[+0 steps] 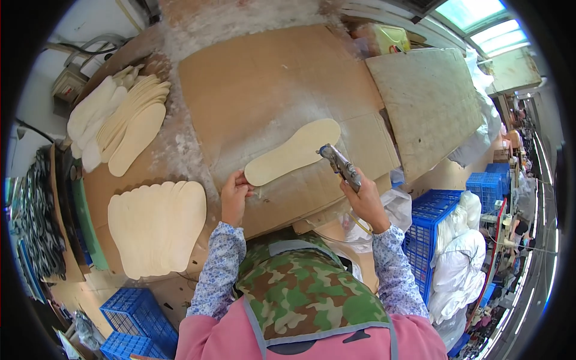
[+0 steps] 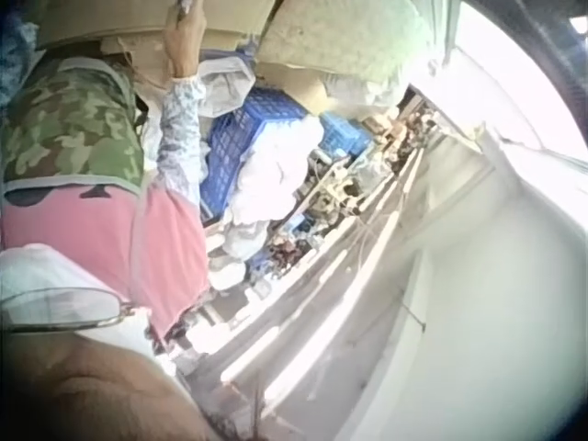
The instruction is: Applying glue to shoe insoles using a glue gun and stacking them.
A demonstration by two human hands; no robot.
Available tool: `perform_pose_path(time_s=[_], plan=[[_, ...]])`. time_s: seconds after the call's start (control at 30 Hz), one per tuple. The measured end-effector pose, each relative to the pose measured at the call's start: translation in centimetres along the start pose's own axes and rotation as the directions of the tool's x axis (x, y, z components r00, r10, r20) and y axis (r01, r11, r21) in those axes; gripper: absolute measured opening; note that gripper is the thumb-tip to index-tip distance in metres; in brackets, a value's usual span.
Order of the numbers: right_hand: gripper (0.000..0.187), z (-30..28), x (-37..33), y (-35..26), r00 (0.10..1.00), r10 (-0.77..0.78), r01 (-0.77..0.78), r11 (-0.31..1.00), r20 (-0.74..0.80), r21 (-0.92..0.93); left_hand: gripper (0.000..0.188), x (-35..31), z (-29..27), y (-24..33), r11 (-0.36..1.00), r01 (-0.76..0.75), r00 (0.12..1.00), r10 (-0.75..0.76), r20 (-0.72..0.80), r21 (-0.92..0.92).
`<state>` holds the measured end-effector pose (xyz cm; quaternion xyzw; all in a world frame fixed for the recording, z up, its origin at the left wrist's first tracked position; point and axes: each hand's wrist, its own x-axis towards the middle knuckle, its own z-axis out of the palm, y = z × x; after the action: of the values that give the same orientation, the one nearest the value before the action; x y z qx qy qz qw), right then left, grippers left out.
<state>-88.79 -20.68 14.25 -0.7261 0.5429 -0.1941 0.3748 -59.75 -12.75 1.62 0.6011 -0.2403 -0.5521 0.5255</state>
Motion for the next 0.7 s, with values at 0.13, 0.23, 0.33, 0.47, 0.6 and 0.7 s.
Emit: perform_pose_path(time_s=[0.13,0.23,0.33,0.47,0.6,0.7], plan=[[0.020,-1.1,0.5,1.0,0.996,0.025,-0.028,0.999,-0.083,-0.026,0.042,0.0,0.0,0.1,1.000,-0.012,1.000,0.012,0.002,-0.009],[0.021,-1.6,0.8,1.8,0.989,0.005,-0.011,0.999,-0.147,-0.037,0.042,0.0,0.1,0.1,1.000,-0.006,1.000,0.006,-0.002,0.002],[0.022,-2.1,1.0,2.3,0.978,-0.005,-0.014,0.996,-0.207,-0.091,0.042,0.0,0.1,0.1,1.000,-0.005,1.000,0.005,0.000,0.004],[0.021,-2.3,0.9,2.6,0.977,0.087,-0.107,0.990,-0.197,-0.090,0.042,0.0,-0.1,0.1,1.000,-0.016,1.000,0.016,0.012,0.000],[0.020,-1.5,0.2,1.5,0.981,0.064,-0.079,0.994,-0.182,-0.076,0.042,-0.2,-0.2,0.2,1.000,0.000,1.000,0.000,0.011,-0.030],[0.019,-0.3,-0.3,1.7,0.988,0.059,-0.062,0.998,-0.143,-0.018,0.042,-0.1,-0.4,0.2,0.999,-0.002,1.000,0.003,0.019,-0.040]])
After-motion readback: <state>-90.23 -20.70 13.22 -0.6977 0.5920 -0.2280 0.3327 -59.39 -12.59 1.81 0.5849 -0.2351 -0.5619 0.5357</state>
